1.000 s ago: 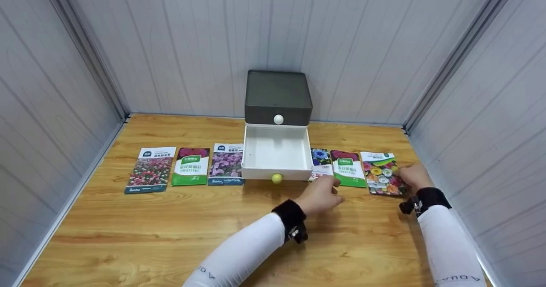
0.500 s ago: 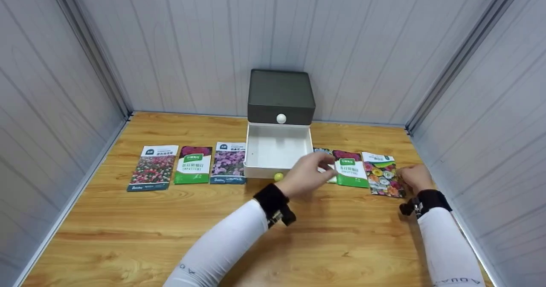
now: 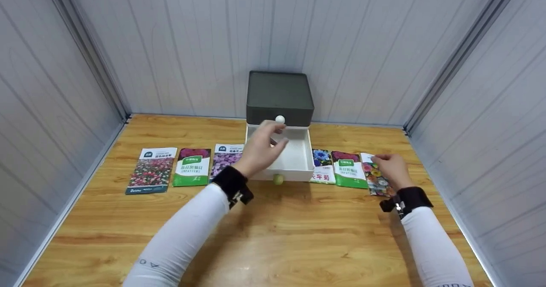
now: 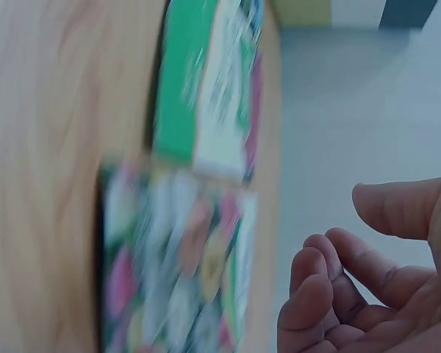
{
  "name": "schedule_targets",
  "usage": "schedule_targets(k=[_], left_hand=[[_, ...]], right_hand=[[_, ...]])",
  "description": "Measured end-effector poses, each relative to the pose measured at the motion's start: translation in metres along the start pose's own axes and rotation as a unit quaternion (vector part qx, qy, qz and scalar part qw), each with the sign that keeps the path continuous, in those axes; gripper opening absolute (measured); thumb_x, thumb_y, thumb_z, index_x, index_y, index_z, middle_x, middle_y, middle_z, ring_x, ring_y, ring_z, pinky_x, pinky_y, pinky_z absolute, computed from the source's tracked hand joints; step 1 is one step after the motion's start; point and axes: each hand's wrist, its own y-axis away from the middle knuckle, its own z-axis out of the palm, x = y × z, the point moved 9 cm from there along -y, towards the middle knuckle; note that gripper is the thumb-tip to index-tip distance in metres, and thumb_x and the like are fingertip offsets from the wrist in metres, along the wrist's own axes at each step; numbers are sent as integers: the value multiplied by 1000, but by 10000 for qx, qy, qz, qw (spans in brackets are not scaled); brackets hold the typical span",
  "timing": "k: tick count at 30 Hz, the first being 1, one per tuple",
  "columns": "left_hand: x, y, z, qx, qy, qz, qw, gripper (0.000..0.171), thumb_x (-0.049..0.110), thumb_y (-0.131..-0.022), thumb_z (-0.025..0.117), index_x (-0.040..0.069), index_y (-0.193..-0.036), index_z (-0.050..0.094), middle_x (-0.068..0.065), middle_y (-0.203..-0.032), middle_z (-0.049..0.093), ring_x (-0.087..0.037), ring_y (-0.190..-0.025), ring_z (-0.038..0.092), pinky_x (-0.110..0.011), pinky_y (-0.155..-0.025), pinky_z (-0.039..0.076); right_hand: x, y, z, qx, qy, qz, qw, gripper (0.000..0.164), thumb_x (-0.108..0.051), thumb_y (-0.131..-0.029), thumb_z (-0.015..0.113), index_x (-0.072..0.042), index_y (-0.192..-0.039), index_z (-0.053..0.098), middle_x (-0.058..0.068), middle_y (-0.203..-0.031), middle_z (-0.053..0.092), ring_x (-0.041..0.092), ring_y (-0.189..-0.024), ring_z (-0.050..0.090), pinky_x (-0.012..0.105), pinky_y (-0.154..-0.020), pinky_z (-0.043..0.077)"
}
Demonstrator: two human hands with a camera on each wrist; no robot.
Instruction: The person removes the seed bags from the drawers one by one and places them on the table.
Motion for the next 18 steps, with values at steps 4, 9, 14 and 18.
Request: schedule_targets(k=[4, 9, 14, 18], left_hand=[[-10, 0, -22, 259, -578, 233, 9977, 37, 7, -105, 74, -5, -139, 67, -18, -138, 64, -32, -123, 66, -39, -97, 63], [-16, 6, -43, 394, -1322, 426, 9895, 38, 9, -103, 76, -3, -139, 69, -16, -143, 64, -31, -129, 64, -39, -106, 58], [-20, 8, -57, 456, -1712, 523, 9828, 43, 11, -102, 78, -2, -142, 67, -16, -148, 63, -33, -140, 58, -45, -116, 52], [-26, 6, -65, 500, -1879, 567, 9793, 47, 12, -103, 77, -3, -146, 65, -17, -151, 61, -34, -142, 56, -46, -117, 51]], right_hand=[[-30, 9, 21, -212, -262, -278, 9990, 53, -30, -115, 62, 8, -151, 61, 31, -144, 64, 47, -129, 61, 44, -97, 55], [-66, 21, 51, -510, -441, -688, 9953, 51, -32, -114, 66, 5, -149, 65, 25, -131, 70, 39, -114, 66, 34, -82, 57], [-96, 34, 79, -670, -760, -897, 9908, 47, -30, -112, 69, 4, -144, 69, 23, -128, 73, 30, -109, 67, 29, -82, 56], [-120, 48, 92, -418, -850, -1058, 9899, 44, -26, -111, 71, 4, -142, 70, 23, -125, 72, 30, -109, 65, 27, -80, 54]])
